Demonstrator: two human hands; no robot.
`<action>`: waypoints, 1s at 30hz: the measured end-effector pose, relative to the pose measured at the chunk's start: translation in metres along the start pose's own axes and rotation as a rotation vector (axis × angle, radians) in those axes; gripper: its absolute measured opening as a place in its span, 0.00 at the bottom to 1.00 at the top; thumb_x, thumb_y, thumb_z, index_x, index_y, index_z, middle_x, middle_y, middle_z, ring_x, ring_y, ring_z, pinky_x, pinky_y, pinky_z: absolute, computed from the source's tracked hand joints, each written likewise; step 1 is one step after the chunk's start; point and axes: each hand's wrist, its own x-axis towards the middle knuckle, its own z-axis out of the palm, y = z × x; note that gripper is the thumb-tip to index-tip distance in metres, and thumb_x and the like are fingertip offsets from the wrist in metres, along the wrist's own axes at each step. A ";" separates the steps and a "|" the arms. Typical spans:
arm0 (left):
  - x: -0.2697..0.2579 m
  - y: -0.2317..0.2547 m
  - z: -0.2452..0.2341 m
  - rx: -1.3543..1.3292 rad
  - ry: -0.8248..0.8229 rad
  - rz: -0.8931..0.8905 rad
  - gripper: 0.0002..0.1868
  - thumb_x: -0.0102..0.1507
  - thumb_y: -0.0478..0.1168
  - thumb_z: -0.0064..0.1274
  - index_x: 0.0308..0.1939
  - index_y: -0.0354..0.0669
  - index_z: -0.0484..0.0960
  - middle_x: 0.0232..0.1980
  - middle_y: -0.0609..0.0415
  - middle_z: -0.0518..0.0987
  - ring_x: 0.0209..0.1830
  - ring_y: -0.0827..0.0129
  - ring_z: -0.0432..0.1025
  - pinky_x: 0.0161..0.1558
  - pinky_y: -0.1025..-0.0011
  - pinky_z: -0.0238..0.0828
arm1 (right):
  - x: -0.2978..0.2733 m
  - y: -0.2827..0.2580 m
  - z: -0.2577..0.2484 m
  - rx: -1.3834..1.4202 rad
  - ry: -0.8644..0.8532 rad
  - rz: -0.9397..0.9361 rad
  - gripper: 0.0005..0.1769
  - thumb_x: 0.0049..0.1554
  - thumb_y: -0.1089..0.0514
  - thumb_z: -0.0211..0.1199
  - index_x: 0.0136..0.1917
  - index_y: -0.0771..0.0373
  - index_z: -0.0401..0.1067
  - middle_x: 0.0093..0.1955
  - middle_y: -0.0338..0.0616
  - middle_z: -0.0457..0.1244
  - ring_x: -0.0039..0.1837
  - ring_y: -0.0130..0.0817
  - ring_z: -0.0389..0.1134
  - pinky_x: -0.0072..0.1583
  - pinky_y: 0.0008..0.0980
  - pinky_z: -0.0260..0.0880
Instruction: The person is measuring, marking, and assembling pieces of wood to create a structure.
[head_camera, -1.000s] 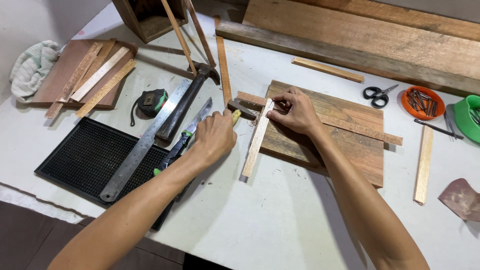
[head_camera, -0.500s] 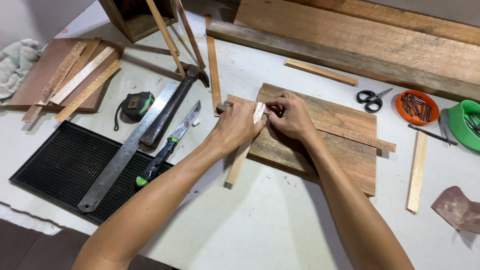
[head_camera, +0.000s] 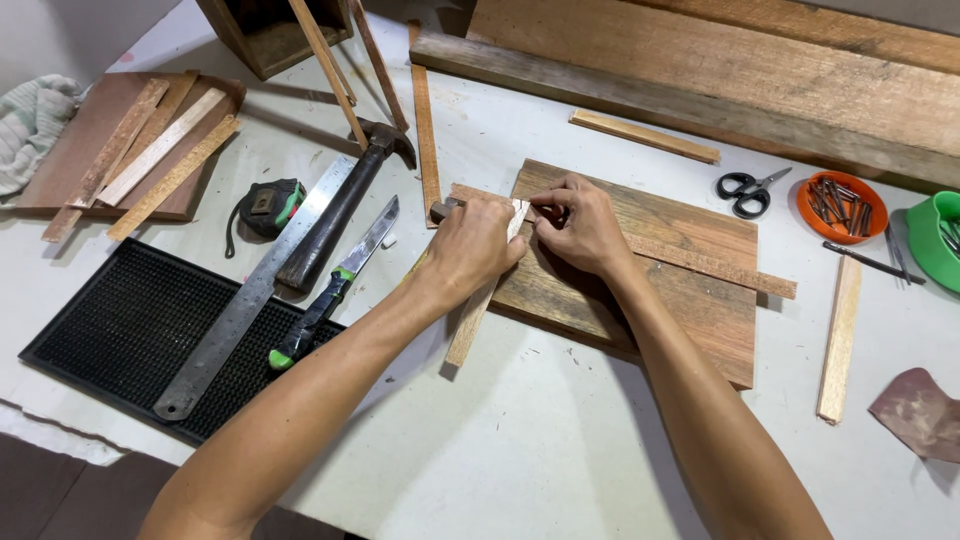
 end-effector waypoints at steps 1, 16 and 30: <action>-0.001 0.000 0.000 0.000 0.000 0.000 0.15 0.60 0.39 0.61 0.43 0.29 0.83 0.26 0.41 0.82 0.23 0.57 0.80 0.20 0.67 0.79 | 0.000 0.000 0.000 0.000 0.000 0.000 0.16 0.52 0.58 0.66 0.52 0.66 0.81 0.51 0.53 0.68 0.50 0.41 0.71 0.53 0.37 0.78; 0.001 -0.002 0.009 0.035 0.031 0.051 0.13 0.60 0.42 0.61 0.36 0.31 0.87 0.29 0.40 0.82 0.25 0.58 0.80 0.24 0.65 0.80 | 0.001 0.003 0.002 0.008 -0.016 0.039 0.15 0.52 0.59 0.65 0.52 0.64 0.81 0.48 0.49 0.68 0.48 0.38 0.72 0.50 0.35 0.79; -0.003 0.000 0.003 -0.017 0.054 0.059 0.13 0.60 0.40 0.59 0.41 0.31 0.87 0.34 0.37 0.84 0.30 0.53 0.81 0.28 0.62 0.80 | 0.000 0.005 0.003 0.004 -0.001 0.003 0.16 0.52 0.58 0.64 0.53 0.63 0.81 0.47 0.49 0.67 0.47 0.37 0.70 0.49 0.34 0.77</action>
